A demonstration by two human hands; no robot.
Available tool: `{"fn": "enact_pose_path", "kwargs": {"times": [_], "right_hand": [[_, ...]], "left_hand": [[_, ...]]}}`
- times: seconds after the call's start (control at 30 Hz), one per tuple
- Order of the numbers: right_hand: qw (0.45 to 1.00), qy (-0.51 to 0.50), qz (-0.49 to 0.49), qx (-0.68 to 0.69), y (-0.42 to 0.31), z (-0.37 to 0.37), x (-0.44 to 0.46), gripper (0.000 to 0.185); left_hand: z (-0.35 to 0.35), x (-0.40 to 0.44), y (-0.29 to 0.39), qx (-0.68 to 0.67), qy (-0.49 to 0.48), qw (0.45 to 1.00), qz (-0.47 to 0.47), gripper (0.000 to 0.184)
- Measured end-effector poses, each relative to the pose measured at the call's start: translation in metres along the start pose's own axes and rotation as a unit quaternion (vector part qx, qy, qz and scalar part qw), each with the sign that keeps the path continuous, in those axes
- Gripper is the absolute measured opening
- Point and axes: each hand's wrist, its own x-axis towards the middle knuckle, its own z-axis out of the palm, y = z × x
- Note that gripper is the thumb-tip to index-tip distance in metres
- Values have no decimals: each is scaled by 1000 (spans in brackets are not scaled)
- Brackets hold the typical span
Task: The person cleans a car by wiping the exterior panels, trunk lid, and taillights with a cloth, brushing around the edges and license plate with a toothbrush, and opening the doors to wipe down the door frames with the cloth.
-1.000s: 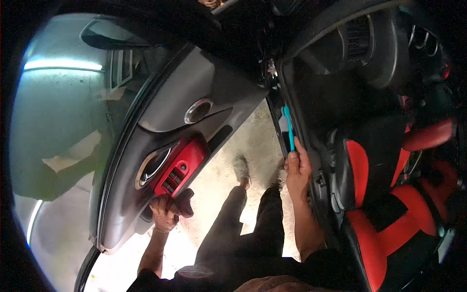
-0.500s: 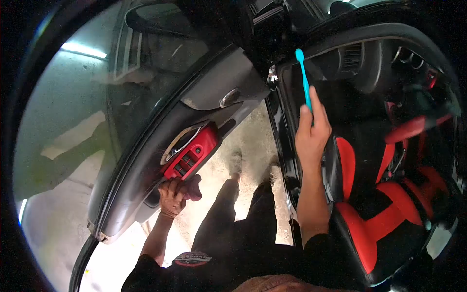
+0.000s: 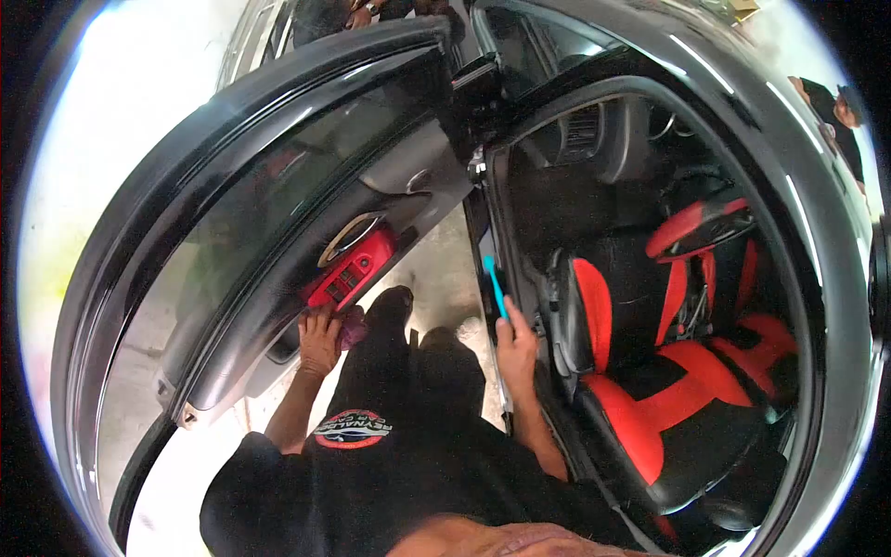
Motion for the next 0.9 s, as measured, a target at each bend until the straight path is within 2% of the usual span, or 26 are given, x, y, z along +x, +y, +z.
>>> {"fn": "enact_pose_path", "kwargs": {"times": [0.03,0.13,0.17,0.23,0.27,0.3,0.33,0.37,0.4,0.43,0.47,0.5,0.57,0.6,0.67,0.73,0.77,0.9], "right_hand": [[1000,7,7,3,0,-4,-6,41],[996,22,85,-19,6,-14,-16,41],[992,31,116,-30,11,-17,-16,41],[990,120,44,-60,44,-16,-14,41],[984,164,7,-74,52,-16,-13,41],[982,167,91,-16,48,-21,-9,41],[979,185,82,-7,46,-22,-8,41],[977,202,74,1,45,-24,-6,41],[976,206,71,1,47,-26,-8,41],[975,211,69,0,50,-28,-11,41],[974,215,66,0,53,-30,-13,41],[975,214,65,-2,60,-31,-19,42],[973,216,85,12,65,-30,-26,42],[969,218,110,26,58,-30,-32,42],[964,222,143,43,63,-29,-45,43],[960,223,160,47,81,-23,-53,43],[964,220,144,43,84,-22,-54,43],[966,212,149,18,72,-20,-55,44]], "left_hand": [[-10,6,5,3,-12,1000,-3,35],[-46,40,38,-169,-120,976,-70,36],[-73,67,62,-253,-98,958,-92,37],[-95,122,91,-399,-31,912,-89,34],[-104,156,103,-437,-32,888,-141,33],[-112,197,116,-520,-9,837,-167,36],[-118,235,128,-569,45,805,-163,42],[-96,273,134,-654,72,733,-173,45],[-111,306,151,-702,117,685,-158,46],[-108,336,159,-622,189,749,-130,47],[-113,362,167,-603,238,755,-96,48],[-109,386,171,-498,298,809,-94,44],[-117,423,176,-420,396,815,-59,33],[-119,440,178,-415,421,804,-66,30],[-104,469,179,-374,433,819,-50,27],[-99,468,199,-468,275,837,-71,29],[-80,470,206,-441,331,831,-62,38],[-69,478,189,-436,139,881,-121,48]]}}
